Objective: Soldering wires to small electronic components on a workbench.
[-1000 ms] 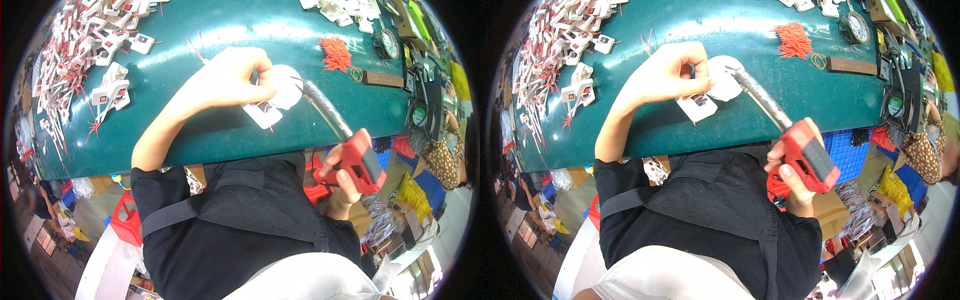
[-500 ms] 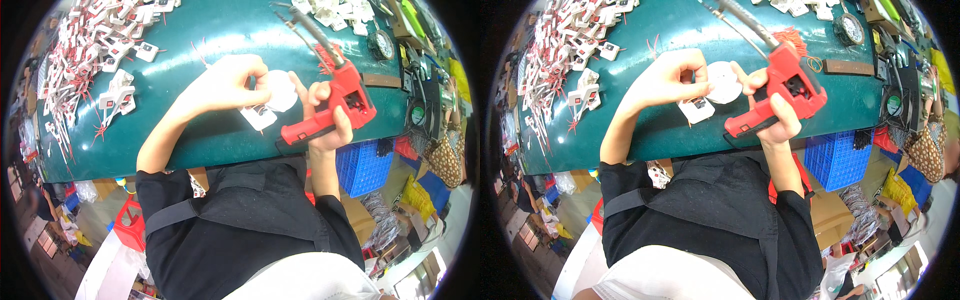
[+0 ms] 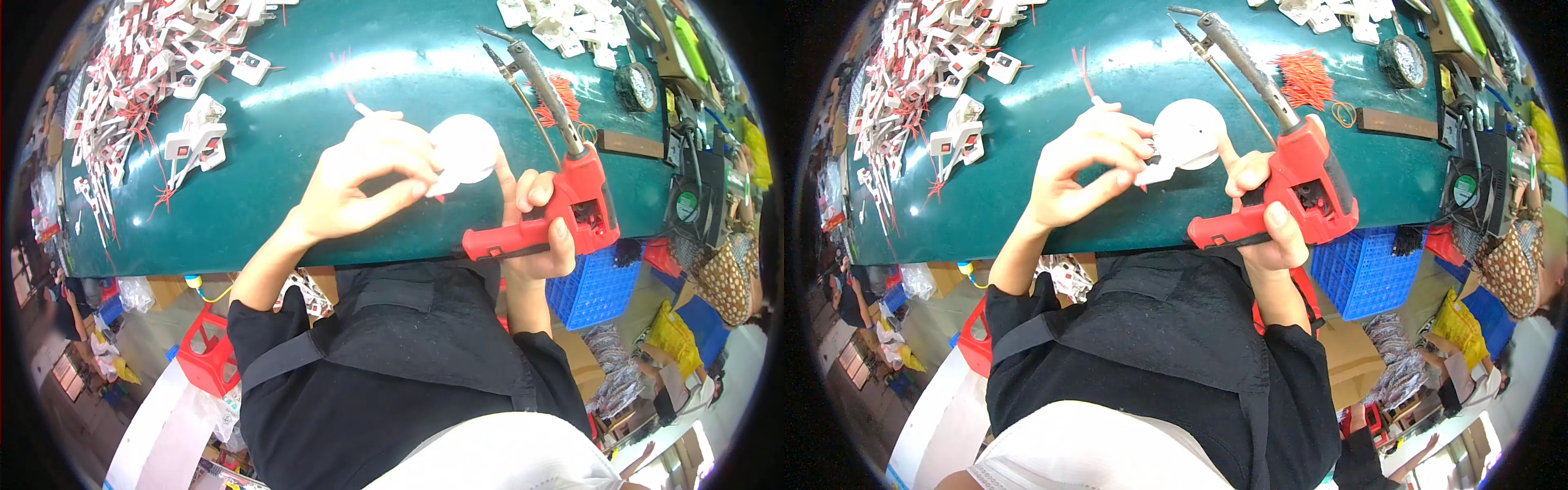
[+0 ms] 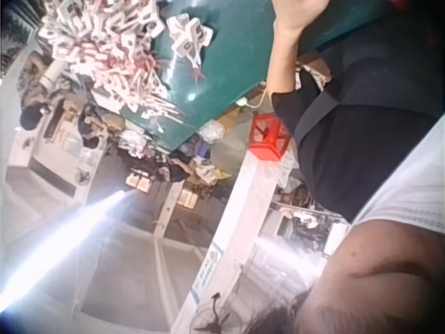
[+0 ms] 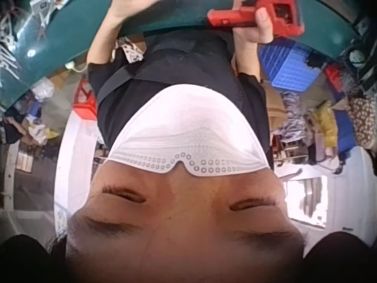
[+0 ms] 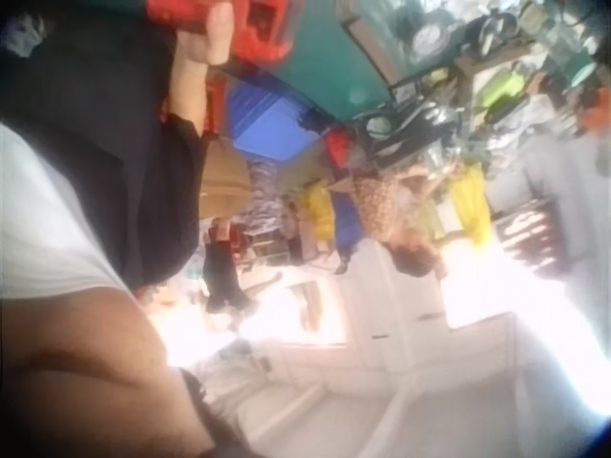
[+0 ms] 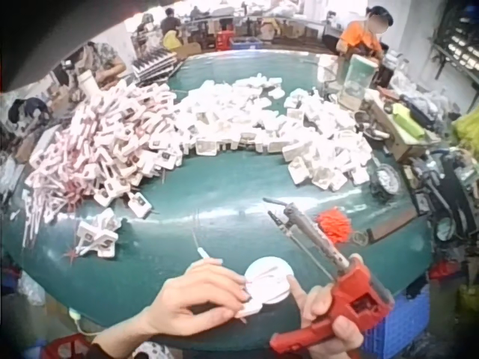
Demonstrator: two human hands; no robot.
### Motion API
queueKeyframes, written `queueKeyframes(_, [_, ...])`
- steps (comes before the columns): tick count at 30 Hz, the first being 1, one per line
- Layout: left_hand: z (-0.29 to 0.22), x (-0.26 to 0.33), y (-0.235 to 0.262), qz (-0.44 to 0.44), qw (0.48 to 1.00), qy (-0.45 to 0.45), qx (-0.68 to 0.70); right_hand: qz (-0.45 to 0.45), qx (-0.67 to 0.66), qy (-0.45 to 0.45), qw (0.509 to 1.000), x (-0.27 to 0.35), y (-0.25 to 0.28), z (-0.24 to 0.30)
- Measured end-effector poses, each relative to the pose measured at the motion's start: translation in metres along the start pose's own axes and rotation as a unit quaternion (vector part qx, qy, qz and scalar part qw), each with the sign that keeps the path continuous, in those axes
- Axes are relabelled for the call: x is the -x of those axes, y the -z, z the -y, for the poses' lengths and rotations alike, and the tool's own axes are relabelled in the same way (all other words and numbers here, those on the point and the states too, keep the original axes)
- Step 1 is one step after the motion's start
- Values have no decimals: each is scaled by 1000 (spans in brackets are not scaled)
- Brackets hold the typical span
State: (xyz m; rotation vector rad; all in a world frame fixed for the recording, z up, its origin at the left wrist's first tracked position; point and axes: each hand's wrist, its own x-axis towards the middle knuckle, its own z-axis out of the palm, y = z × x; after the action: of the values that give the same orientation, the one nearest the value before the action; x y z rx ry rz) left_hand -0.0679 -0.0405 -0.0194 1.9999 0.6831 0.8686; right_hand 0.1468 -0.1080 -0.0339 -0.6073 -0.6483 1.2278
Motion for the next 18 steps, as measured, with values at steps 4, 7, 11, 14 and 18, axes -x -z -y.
queueKeyframes(4, [-23, -17, -10, -33, 962, 224, 156, 6, 31, -3, 999, 6, -4, 1])
queueKeyframes(7, [-26, -33, -18, -14, 987, 156, 34, 24, -26, 18, 999, 7, 4, -3])
queueKeyframes(11, [-24, -39, -38, -52, 976, 58, -202, 9, -26, -4, 1000, 5, 6, 7])
queueKeyframes(14, [-19, -33, -48, -88, 966, 45, -240, 17, 45, -20, 999, 5, 15, 33])
queueKeyframes(18, [-15, -25, -45, -95, 978, 57, -178, 11, 186, -81, 979, 18, 22, 86])
